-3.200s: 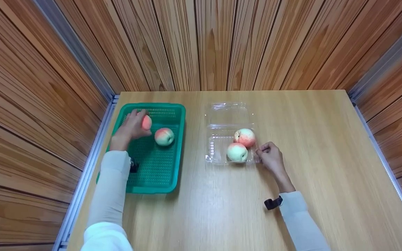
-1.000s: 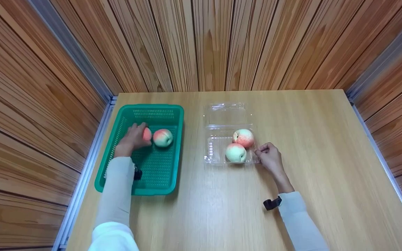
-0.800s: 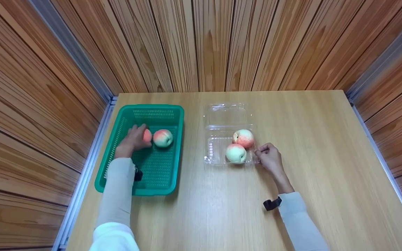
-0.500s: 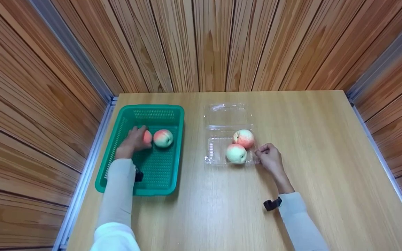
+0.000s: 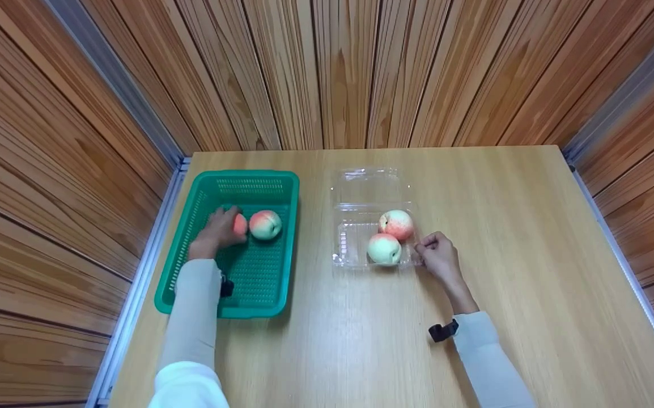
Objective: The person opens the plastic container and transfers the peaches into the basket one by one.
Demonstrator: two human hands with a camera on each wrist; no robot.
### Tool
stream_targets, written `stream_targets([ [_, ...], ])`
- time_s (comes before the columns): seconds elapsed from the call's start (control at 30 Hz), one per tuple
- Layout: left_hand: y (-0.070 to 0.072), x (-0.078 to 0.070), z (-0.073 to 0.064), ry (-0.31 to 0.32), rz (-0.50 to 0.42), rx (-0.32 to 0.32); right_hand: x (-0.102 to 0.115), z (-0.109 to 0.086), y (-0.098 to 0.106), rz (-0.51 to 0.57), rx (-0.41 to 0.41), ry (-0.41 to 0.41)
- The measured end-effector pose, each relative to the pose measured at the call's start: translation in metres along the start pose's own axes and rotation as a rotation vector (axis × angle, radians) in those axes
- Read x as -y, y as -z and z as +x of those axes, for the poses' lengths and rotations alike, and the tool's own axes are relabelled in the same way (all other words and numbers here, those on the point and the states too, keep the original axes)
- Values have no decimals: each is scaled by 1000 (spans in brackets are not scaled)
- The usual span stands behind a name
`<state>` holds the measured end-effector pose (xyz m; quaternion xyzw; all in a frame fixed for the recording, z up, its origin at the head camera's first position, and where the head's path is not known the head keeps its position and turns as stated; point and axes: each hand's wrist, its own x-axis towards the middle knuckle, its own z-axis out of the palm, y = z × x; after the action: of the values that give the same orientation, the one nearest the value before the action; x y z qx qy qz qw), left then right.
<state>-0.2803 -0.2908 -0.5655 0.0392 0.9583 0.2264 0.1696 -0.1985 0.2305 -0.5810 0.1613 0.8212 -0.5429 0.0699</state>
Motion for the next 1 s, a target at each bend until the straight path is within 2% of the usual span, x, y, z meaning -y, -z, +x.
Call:
stream_targets([
  [0.2,4,-7,-6,8,0,32,1,0,0,-6,1,-16],
  [0.33,4,-7,-5,19,-7,50,1,-1,0,-5,2,-21],
  [0.47,-5,8,5,12,-10,41,1,-1,0,-5,5,-16],
  [0.57,-4,6,3,19,-26,58,0,0,0,-12,3,-9],
  [0.7,4,-9,-9,36,-27,84,0,0,0,-16,0,-3],
  [0.77,3,-9,-9,37,-19,72,0,0,0,-22,-2,2],
  [0.8,3,-9,-9,36,-13,69,0,0,0,-27,-8,7],
  [0.93,-10,11,7,6,-18,19,0,0,0,-58,-30,27],
  [1.0,-10,10,6,8,-17,22,0,1,0,-63,-35,31],
])
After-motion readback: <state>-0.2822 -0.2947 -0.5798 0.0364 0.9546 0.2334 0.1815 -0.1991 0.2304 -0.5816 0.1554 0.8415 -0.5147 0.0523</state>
